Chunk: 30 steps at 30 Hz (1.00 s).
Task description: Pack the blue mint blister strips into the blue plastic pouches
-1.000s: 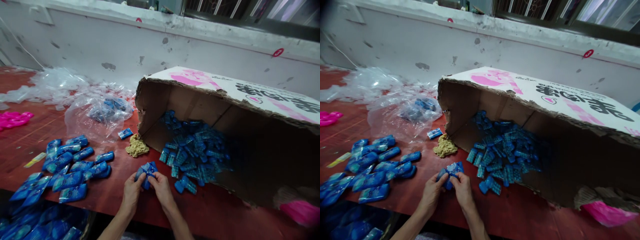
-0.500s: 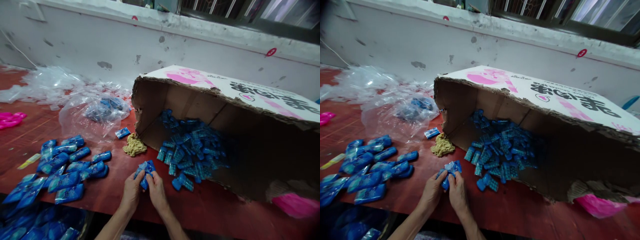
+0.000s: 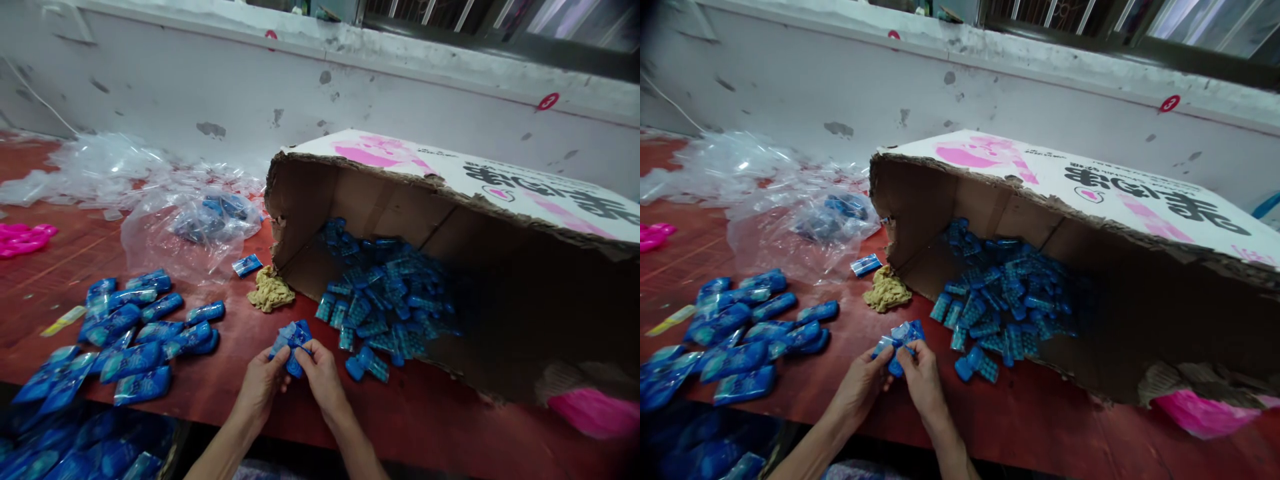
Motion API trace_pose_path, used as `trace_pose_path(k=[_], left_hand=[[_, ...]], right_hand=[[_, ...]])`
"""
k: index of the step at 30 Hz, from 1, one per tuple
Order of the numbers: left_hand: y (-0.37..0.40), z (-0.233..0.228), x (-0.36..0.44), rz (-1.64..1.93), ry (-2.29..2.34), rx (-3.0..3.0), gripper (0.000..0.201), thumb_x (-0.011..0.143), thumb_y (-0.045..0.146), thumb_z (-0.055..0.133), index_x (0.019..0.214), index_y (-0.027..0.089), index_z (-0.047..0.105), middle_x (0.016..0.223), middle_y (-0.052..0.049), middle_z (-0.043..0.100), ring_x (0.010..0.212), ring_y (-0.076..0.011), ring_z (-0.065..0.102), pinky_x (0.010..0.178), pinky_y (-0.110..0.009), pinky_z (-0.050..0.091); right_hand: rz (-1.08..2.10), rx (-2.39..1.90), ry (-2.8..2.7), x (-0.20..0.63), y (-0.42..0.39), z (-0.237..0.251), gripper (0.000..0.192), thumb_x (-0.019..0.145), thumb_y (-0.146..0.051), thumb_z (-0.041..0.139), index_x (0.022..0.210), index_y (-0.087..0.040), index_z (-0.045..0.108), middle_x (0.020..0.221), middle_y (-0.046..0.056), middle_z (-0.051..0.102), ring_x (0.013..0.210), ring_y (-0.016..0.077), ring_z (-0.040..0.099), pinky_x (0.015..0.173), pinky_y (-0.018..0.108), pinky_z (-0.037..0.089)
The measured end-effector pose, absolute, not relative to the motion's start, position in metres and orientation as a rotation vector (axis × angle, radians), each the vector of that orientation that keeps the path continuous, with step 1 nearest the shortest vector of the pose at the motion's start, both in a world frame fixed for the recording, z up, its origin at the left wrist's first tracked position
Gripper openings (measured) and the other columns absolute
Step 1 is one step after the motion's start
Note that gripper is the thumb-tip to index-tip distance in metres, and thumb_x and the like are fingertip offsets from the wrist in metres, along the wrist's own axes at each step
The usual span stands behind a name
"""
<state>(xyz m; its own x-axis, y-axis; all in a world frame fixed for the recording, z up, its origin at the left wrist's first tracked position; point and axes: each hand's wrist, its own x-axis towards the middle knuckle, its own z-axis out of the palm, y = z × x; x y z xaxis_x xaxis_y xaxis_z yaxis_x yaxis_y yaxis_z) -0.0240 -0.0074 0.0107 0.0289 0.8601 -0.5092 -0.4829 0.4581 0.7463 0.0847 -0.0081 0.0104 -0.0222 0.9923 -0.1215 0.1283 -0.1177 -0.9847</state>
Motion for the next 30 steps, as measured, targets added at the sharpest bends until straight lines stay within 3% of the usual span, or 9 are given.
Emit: trace_pose_path(k=[3,7,10,13,16,23,30], left_hand=[[-0.010,0.012,-0.026,1.035,1.097,0.407,0.036,0.050,0.040,0.075,0.065,0.013,0.057,0.047,0.003,0.057,0.034,-0.0064,0.046,0.031,-0.016,0.031],[-0.010,0.014,-0.028,0.995,1.065,0.380,0.037,0.049,0.041,0.076,0.061,0.012,0.055,0.046,0.002,0.055,0.035,-0.0060,0.046,0.031,-0.016,0.032],[-0.009,0.015,-0.028,1.010,1.094,0.307,0.036,0.051,0.041,0.075,0.060,0.014,0.053,0.042,0.003,0.053,0.034,-0.0064,0.046,0.031,-0.015,0.032],[-0.008,0.017,-0.029,1.013,1.101,0.238,0.031,0.059,0.038,0.072,0.063,0.016,0.051,0.041,0.004,0.052,0.033,-0.0068,0.047,0.030,-0.014,0.032],[-0.009,0.019,-0.029,1.014,1.089,0.166,0.023,0.067,0.032,0.067,0.065,0.017,0.049,0.041,0.004,0.054,0.033,-0.0074,0.048,0.030,-0.014,0.033],[-0.014,0.024,-0.032,0.990,1.070,-0.029,0.015,0.078,0.025,0.056,0.067,0.017,0.050,0.040,0.003,0.052,0.032,-0.0072,0.048,0.031,-0.014,0.037],[-0.016,0.024,-0.034,0.985,1.069,-0.109,0.013,0.078,0.026,0.056,0.070,0.017,0.051,0.039,0.003,0.052,0.031,-0.0076,0.048,0.029,-0.013,0.035]], right_hand=[[1.213,-1.416,-1.311,0.087,-0.006,0.010,0.023,0.079,-0.034,0.045,0.062,-0.018,0.046,0.053,-0.005,0.043,0.048,0.0085,0.039,0.048,0.019,0.035],[1.093,-1.501,-1.453,0.086,-0.007,0.013,0.035,0.084,-0.036,0.038,0.054,-0.018,0.043,0.047,-0.007,0.037,0.045,0.0082,0.035,0.043,0.019,0.030],[0.939,-1.574,-1.600,0.088,0.002,0.023,0.038,0.087,-0.035,0.036,0.054,-0.018,0.048,0.050,-0.004,0.045,0.049,0.0102,0.043,0.048,0.020,0.034],[0.679,-1.702,-1.685,0.099,0.026,0.032,0.023,0.086,-0.030,0.042,0.076,-0.018,0.060,0.082,0.004,0.059,0.078,0.0168,0.054,0.070,0.025,0.040],[0.452,-1.873,-1.703,0.112,0.054,0.031,0.027,0.084,-0.022,0.045,0.109,-0.016,0.054,0.114,0.016,0.050,0.103,0.0257,0.048,0.081,0.035,0.037],[0.360,-2.049,-1.867,0.117,0.059,0.014,0.039,0.076,-0.018,0.057,0.115,-0.017,0.052,0.116,0.017,0.051,0.098,0.0280,0.054,0.076,0.035,0.042],[0.484,-2.023,-1.869,0.114,0.052,0.020,0.046,0.073,-0.012,0.056,0.118,-0.018,0.049,0.114,0.017,0.054,0.099,0.0266,0.055,0.078,0.034,0.041]])
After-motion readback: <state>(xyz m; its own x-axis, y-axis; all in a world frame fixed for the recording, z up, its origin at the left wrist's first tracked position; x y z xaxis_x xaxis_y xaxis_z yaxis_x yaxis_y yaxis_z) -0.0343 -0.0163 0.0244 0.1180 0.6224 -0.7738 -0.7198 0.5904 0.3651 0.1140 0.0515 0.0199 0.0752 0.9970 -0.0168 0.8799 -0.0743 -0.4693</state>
